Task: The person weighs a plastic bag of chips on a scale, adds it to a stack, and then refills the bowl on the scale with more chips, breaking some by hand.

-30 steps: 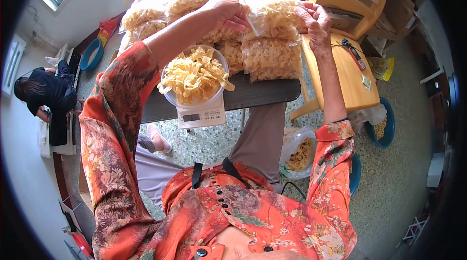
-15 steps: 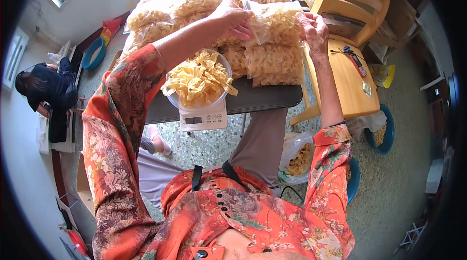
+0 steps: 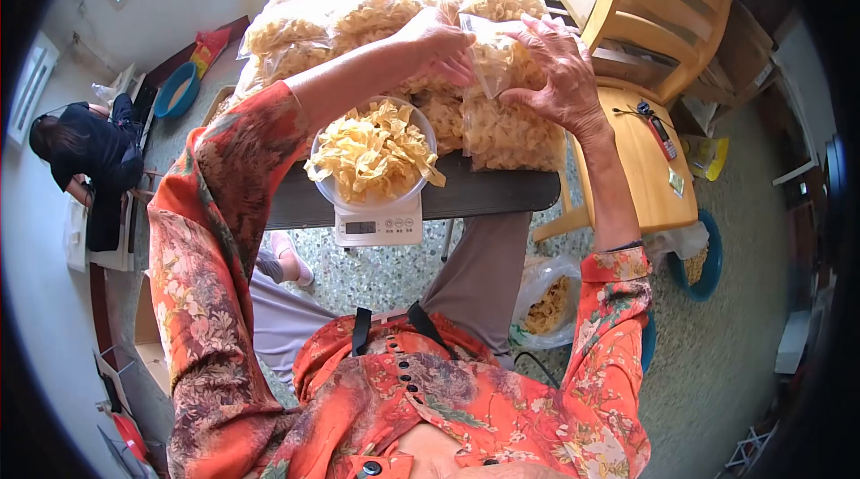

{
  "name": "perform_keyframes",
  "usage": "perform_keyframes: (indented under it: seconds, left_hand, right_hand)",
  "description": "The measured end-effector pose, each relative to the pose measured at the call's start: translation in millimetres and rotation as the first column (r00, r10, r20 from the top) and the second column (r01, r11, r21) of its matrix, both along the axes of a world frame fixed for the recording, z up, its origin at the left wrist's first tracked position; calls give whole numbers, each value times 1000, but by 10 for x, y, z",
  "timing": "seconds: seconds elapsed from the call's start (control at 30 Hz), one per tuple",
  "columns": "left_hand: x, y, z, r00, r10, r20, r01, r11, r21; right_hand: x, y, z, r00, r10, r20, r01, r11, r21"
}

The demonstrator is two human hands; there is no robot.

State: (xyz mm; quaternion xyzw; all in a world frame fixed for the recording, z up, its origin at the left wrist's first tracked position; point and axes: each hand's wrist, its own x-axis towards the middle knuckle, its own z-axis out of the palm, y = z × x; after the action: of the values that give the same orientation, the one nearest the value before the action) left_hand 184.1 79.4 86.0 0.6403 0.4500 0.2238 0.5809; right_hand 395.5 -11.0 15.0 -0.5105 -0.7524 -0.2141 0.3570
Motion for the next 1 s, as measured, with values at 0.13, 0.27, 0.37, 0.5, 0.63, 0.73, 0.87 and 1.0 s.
perform_keyframes:
  seconds: [0.13,0.27,0.37,0.5,0.63,0.73,0.87,1.0]
  left_hand:
    - [-27,4,450,946,-51,-320,131,963,234]
    - [48,318,751,950,-5,-313,247,624,742]
    - [209,748,603,948,46,-315,268,423,866]
    - [256,1072,216,866,-278,-415,472,183,862]
    - [290,728,209,850,-131,-511,527,159,835]
    - [276,665,208,838,-106,-536,546,150,824]
    - [284,675,194,829,-75,-555,560,84,824]
    - [276,739,142,834,-73,-547,552,64,832]
  right_hand:
    - [11,5,-46,1000,-14,25,16,998,-58]
    - [14,-12,-83,1000,-16,6,16,1000,-15]
    - [-3,-39,-33,999,10,-43,-10,1000,-12]
    - [-21,-91,-26,1000,-19,-8,19,999,-47]
    - [-38,-82,27,999,-6,34,6,1000,-6]
    - [-8,-52,47,999,41,22,-42,998,54]
    - [-23,-71,73,999,30,44,-34,994,107]
    - [-15,-91,93,998,-1,66,-3,998,66]
